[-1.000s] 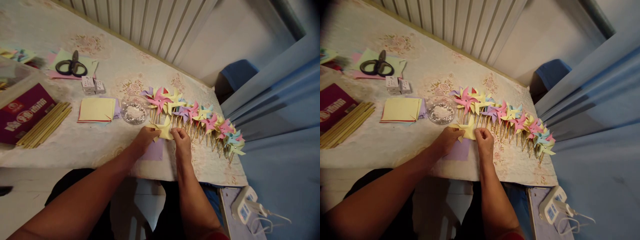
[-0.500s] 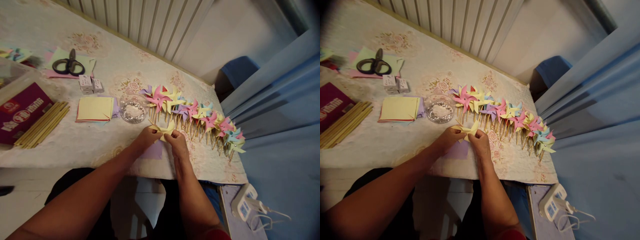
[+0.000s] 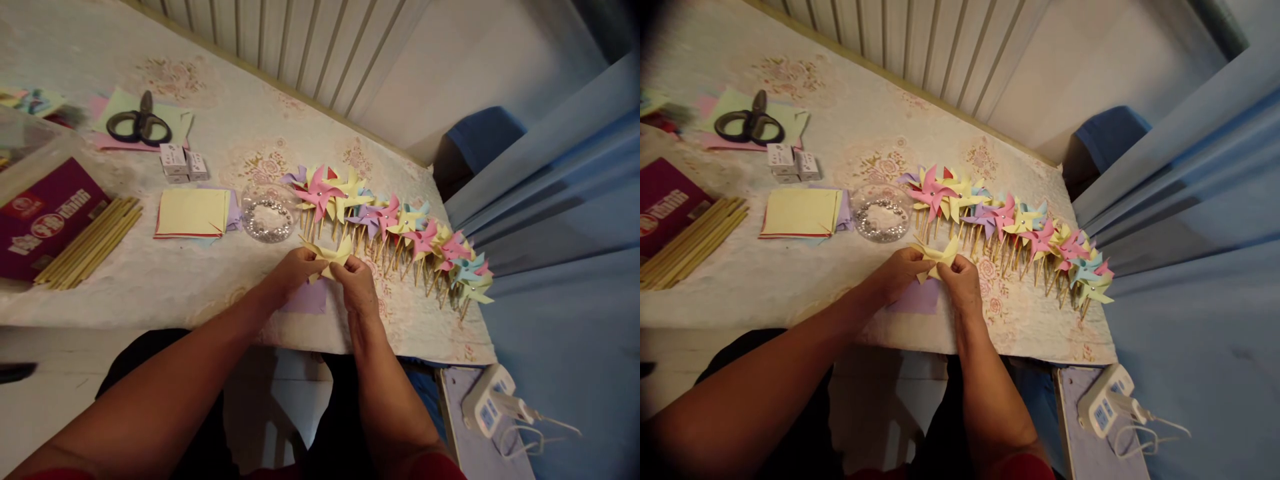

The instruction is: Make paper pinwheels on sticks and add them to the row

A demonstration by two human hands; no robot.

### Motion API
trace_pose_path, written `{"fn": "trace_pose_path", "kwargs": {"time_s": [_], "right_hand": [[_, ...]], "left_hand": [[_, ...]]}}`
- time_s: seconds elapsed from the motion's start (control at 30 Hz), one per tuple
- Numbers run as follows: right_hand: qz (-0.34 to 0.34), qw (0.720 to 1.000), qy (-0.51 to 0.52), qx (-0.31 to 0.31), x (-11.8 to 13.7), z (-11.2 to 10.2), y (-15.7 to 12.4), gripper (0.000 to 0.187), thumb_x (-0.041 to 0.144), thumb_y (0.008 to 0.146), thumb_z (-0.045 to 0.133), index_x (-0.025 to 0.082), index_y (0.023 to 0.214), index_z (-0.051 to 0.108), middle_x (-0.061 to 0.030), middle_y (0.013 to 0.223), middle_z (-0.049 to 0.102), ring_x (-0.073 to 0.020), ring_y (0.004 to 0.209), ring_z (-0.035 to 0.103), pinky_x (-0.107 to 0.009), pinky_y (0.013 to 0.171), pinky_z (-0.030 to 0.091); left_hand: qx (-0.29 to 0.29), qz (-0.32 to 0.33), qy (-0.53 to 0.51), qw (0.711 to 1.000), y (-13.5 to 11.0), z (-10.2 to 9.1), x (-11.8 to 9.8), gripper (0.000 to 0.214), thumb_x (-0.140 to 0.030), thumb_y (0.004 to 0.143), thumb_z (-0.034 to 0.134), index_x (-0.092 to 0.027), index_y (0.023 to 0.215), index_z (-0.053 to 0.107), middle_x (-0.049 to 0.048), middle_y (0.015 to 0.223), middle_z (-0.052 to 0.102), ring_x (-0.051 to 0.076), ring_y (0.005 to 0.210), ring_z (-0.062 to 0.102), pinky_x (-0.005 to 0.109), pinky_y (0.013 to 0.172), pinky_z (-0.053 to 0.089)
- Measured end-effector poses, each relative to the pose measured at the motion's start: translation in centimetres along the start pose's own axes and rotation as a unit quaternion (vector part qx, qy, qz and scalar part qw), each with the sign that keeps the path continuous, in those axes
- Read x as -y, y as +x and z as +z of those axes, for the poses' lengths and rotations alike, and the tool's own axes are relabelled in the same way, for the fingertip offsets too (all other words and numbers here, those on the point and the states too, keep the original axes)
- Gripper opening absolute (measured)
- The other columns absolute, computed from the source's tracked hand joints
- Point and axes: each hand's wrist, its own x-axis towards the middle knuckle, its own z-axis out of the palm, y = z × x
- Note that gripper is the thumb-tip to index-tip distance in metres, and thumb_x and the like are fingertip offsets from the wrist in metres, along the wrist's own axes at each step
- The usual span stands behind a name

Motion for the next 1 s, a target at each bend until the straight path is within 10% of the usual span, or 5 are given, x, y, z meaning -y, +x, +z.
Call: {"fn": "trace_pose_path", "kwargs": {"time_s": [0.47,0.63,0.83,1.0], "right_hand": [[-0.030,0.985,0.056,-0.160,0.5,-2.5,0.4,0.027,0.040,0.067,0.075,0.017,0.075,0.064,0.0046,0.061,0.059,-0.0086,0.054,0.047,-0.022,0.054,0.035],[-0.066,0.982,0.038,-0.174,2.0,-2.1,0.2,0.026,0.038,0.066,0.074,0.017,0.075,0.063,0.0054,0.060,0.058,-0.0079,0.051,0.047,-0.022,0.052,0.036],[-0.134,0.986,0.003,-0.103,6.0,0.3,1.5,0.017,0.032,0.069,0.071,0.018,0.072,0.062,0.0055,0.060,0.058,-0.0075,0.051,0.047,-0.021,0.051,0.036],[-0.180,0.973,-0.117,0.085,9.5,3.8,4.3,0.008,0.026,0.072,0.066,0.018,0.072,0.064,0.0052,0.059,0.058,-0.0089,0.053,0.050,-0.022,0.055,0.040]], "left_hand": [[-0.040,-0.004,0.017,0.999,-0.6,-1.6,-1.1,0.014,-0.024,0.066,0.070,-0.015,0.063,0.061,-0.0029,0.055,0.055,0.007,0.048,0.042,0.022,0.048,0.027],[0.056,-0.014,0.026,0.998,-1.3,-2.2,-1.5,0.014,-0.024,0.064,0.071,-0.013,0.071,0.067,0.0004,0.068,0.064,0.009,0.057,0.049,0.022,0.055,0.033],[0.191,-0.010,0.028,0.981,-2.1,-4.1,-2.4,0.020,-0.027,0.066,0.073,-0.012,0.079,0.068,0.0012,0.076,0.067,0.011,0.066,0.055,0.023,0.064,0.038],[0.244,-0.008,0.019,0.969,-3.4,-5.4,-3.3,0.020,-0.025,0.064,0.077,-0.014,0.076,0.064,-0.0008,0.070,0.064,0.010,0.063,0.054,0.022,0.060,0.038]]}}
